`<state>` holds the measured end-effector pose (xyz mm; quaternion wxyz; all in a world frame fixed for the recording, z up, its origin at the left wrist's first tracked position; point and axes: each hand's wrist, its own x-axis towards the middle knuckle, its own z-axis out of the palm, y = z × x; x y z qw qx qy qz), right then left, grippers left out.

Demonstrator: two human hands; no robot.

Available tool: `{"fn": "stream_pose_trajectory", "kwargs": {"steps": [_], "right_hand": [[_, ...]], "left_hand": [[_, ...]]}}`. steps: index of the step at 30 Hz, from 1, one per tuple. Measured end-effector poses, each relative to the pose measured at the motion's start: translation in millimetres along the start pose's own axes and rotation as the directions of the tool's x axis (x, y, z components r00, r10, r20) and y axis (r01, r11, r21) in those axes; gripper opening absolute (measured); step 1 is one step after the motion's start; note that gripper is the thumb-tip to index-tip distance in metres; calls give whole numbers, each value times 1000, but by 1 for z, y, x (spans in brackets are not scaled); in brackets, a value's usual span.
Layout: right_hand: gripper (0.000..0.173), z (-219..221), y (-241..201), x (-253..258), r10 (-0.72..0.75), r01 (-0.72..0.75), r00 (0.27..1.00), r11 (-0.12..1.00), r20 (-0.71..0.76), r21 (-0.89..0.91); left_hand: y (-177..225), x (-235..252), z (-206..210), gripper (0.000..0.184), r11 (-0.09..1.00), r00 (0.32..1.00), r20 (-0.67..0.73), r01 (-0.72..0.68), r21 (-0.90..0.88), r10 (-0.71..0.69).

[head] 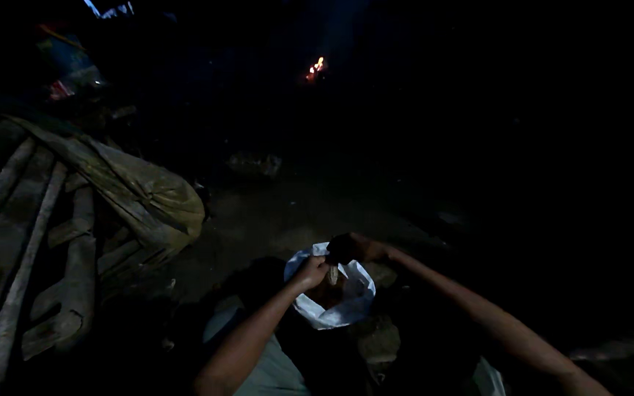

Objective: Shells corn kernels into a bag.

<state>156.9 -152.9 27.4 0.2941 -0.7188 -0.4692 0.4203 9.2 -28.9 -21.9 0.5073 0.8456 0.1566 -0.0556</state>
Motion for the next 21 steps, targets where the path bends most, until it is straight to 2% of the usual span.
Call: {"fn": "stream_pose_trajectory", "kwargs": {"steps": [4,6,9,13,21], "right_hand": [[18,-14,-13,8,-11,11,1000,997,-1,-80],[13,-13,1,8,-50,52,998,997,-29,64],[14,-13,39,20,-92,101,995,947,-43,305],[17,-16,35,14,-97,101,995,918,-30,384],[13,-26,21,2,-115,153,987,870,-109,468]], "left_hand": [[4,4,-8,31,986,997,-13,69,-155,-72],[-14,9,-2,32,962,995,-41,77,-261,-90],[-16,12,-3,38,926,992,-47,93,-367,-118],[-15,11,-2,39,912,995,-49,64,-405,-92],[19,1,-4,42,782,992,-14,93,-616,-129]]}}
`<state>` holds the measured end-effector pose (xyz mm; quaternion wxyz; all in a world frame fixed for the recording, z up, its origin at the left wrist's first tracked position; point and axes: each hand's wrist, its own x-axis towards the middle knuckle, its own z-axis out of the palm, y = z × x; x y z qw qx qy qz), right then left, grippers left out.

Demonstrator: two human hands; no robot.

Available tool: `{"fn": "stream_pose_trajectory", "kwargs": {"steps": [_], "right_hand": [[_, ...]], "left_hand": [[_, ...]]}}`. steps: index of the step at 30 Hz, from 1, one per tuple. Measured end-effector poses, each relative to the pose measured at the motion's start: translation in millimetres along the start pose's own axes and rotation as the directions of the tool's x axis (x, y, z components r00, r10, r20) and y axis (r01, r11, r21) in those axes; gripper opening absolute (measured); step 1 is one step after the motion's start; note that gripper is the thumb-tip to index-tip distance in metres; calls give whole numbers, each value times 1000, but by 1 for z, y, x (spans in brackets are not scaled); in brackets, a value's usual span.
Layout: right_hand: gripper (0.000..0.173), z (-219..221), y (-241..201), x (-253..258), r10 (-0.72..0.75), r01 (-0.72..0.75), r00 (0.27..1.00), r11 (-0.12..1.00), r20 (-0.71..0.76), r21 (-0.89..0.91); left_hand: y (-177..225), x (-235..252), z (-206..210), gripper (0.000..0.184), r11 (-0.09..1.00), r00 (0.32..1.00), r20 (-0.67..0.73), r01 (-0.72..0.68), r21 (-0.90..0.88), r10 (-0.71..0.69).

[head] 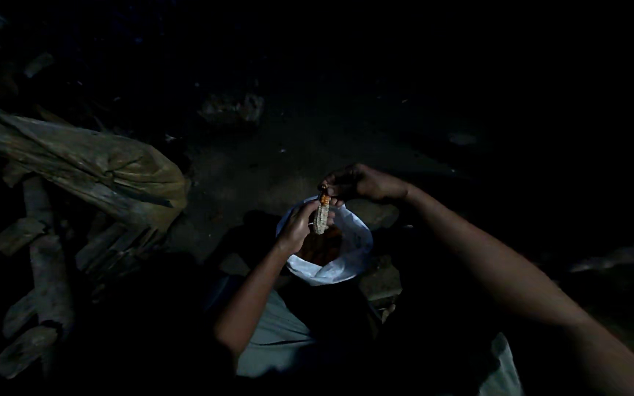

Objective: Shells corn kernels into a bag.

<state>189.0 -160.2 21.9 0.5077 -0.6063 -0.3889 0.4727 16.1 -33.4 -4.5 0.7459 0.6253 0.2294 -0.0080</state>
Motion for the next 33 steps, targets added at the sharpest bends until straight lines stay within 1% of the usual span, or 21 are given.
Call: {"fn": "stream_pose_trajectory", "kwargs": {"steps": [2,5,7,12,16,21,24,27,31,33], "right_hand": [[12,-1,1,-3,-10,10,1000,1000,-8,-3],[10,-5,0,-8,-17,17,1000,1000,-24,-4],[8,-6,-1,-10,-12,12,999,1000,-38,-9],[8,-6,0,-11,-15,13,999,999,-41,-30],[10,-4,2,-8,-36,35,999,996,-15,-87],[11,1,9,-2,5,-3,1000,995,14,-104],[12,3,10,1,0,2,1000,993,23,-121],[13,3,15,4,-20,24,999,992,39,-126],[12,5,13,5,-17,22,999,991,36,-129],[11,7,11,5,-3,6,1000,991,24,-136]], "left_hand": [[-3,1,0,43,999,999,37,-41,27,40],[-6,2,5,38,981,987,83,-150,125,140],[-6,2,8,38,965,978,99,-199,171,184],[-7,2,10,38,938,977,101,-207,278,186],[-11,3,5,43,882,974,123,-226,413,192],[-17,4,2,45,842,980,96,-197,502,172],[-20,4,3,45,812,978,78,-203,548,192],[-24,5,1,45,807,976,82,-213,552,201],[-28,5,-2,52,863,977,77,-210,460,197],[-28,5,-2,51,867,979,52,-198,457,197]]}}
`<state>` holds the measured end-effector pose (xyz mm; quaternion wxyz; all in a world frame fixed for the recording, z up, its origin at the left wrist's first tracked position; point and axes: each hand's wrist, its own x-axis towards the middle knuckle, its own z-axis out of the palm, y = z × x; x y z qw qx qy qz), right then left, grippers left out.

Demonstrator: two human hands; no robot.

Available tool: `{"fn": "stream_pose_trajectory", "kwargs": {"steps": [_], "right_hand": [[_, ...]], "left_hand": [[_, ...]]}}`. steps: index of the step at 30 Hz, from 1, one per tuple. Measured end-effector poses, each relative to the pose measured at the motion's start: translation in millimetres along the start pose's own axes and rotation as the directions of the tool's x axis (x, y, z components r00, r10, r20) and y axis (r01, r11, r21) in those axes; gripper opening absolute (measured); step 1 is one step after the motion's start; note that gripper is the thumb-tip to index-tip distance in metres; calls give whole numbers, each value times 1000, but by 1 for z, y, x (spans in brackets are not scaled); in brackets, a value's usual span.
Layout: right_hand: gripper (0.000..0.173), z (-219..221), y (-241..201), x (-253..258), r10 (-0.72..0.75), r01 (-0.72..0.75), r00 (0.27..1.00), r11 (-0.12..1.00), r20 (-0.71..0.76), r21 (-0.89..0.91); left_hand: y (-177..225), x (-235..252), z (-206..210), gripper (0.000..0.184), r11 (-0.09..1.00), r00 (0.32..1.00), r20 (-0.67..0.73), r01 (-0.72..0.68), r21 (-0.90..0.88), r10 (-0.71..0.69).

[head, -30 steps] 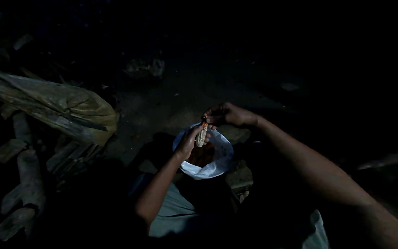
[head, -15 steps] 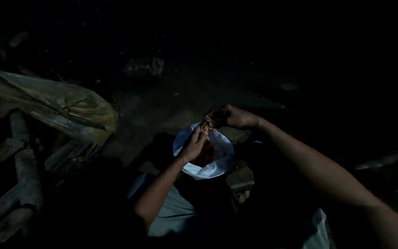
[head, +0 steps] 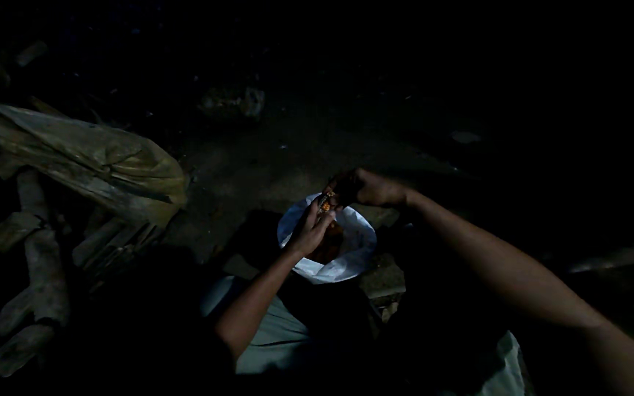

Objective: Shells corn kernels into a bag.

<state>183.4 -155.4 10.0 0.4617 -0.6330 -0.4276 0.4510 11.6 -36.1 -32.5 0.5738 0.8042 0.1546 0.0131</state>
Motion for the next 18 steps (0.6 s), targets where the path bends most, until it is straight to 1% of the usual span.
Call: {"fn": "stream_pose_trajectory", "kwargs": {"steps": [3,7,11,15,18], "right_hand": [[11,1,-2,0,-24,24,1000,1000,-1,-7],[7,2,-4,-4,-22,22,1000,1000,-1,16],[8,-2,-3,-6,-29,29,1000,1000,5,9],[10,-3,-3,-8,-11,11,1000,1000,5,20],[12,-4,-4,-10,-2,2,1000,1000,4,6]], "left_hand": [[0,2,2,46,999,1000,-27,-5,43,6],[2,1,3,44,999,1000,3,-26,20,26],[2,-1,3,46,997,998,30,-64,52,62],[1,-1,3,49,996,996,38,-73,-45,75],[4,-2,4,49,998,1000,3,-21,-58,22]]}}
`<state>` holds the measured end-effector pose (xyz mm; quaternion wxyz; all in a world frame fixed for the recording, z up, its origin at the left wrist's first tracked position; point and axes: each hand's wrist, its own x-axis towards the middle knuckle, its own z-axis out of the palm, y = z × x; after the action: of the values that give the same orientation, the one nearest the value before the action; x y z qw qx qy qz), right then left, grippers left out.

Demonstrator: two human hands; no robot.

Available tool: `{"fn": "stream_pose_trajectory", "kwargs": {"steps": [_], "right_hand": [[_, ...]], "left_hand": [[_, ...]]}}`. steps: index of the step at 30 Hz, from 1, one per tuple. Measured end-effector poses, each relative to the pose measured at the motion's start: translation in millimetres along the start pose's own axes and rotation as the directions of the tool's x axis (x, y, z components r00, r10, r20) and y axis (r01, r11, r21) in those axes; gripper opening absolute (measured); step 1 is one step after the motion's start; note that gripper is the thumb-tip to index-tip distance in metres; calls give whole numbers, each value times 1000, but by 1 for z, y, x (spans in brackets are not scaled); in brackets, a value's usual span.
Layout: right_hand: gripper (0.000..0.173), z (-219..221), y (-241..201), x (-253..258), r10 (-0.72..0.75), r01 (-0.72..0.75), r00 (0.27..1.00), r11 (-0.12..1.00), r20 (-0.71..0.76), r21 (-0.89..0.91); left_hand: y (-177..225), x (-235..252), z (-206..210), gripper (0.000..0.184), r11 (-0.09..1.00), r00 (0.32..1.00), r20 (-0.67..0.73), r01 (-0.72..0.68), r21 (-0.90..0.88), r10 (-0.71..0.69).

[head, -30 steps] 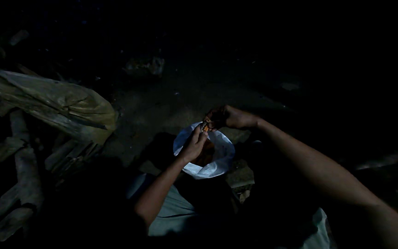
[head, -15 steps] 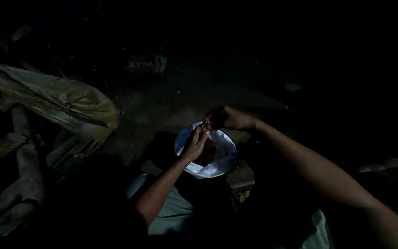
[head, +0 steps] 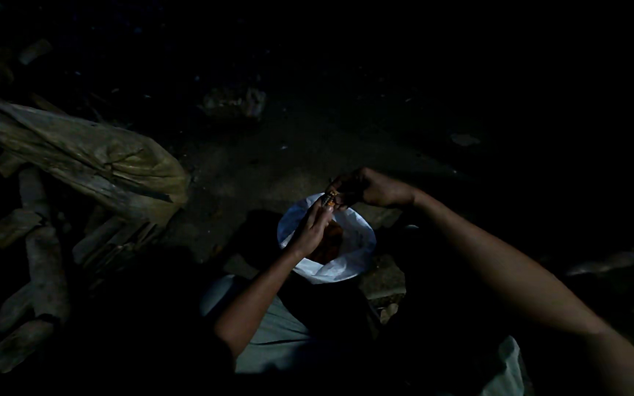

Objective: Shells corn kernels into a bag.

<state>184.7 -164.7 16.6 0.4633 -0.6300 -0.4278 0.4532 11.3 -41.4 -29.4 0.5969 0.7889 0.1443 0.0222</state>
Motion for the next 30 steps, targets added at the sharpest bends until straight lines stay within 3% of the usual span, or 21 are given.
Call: {"fn": "stream_pose_trajectory", "kwargs": {"steps": [13,19,30], "right_hand": [[13,-3,5,0,-70,72,997,996,25,-59],[14,-1,0,0,-59,60,998,997,22,-56],[16,-2,4,1,-39,40,999,998,20,-52]], "left_hand": [[-3,0,1,48,999,1000,-1,-14,37,14],[-7,3,1,50,999,999,-39,-16,-48,15],[-8,6,2,49,986,994,1,-107,130,107]]}}
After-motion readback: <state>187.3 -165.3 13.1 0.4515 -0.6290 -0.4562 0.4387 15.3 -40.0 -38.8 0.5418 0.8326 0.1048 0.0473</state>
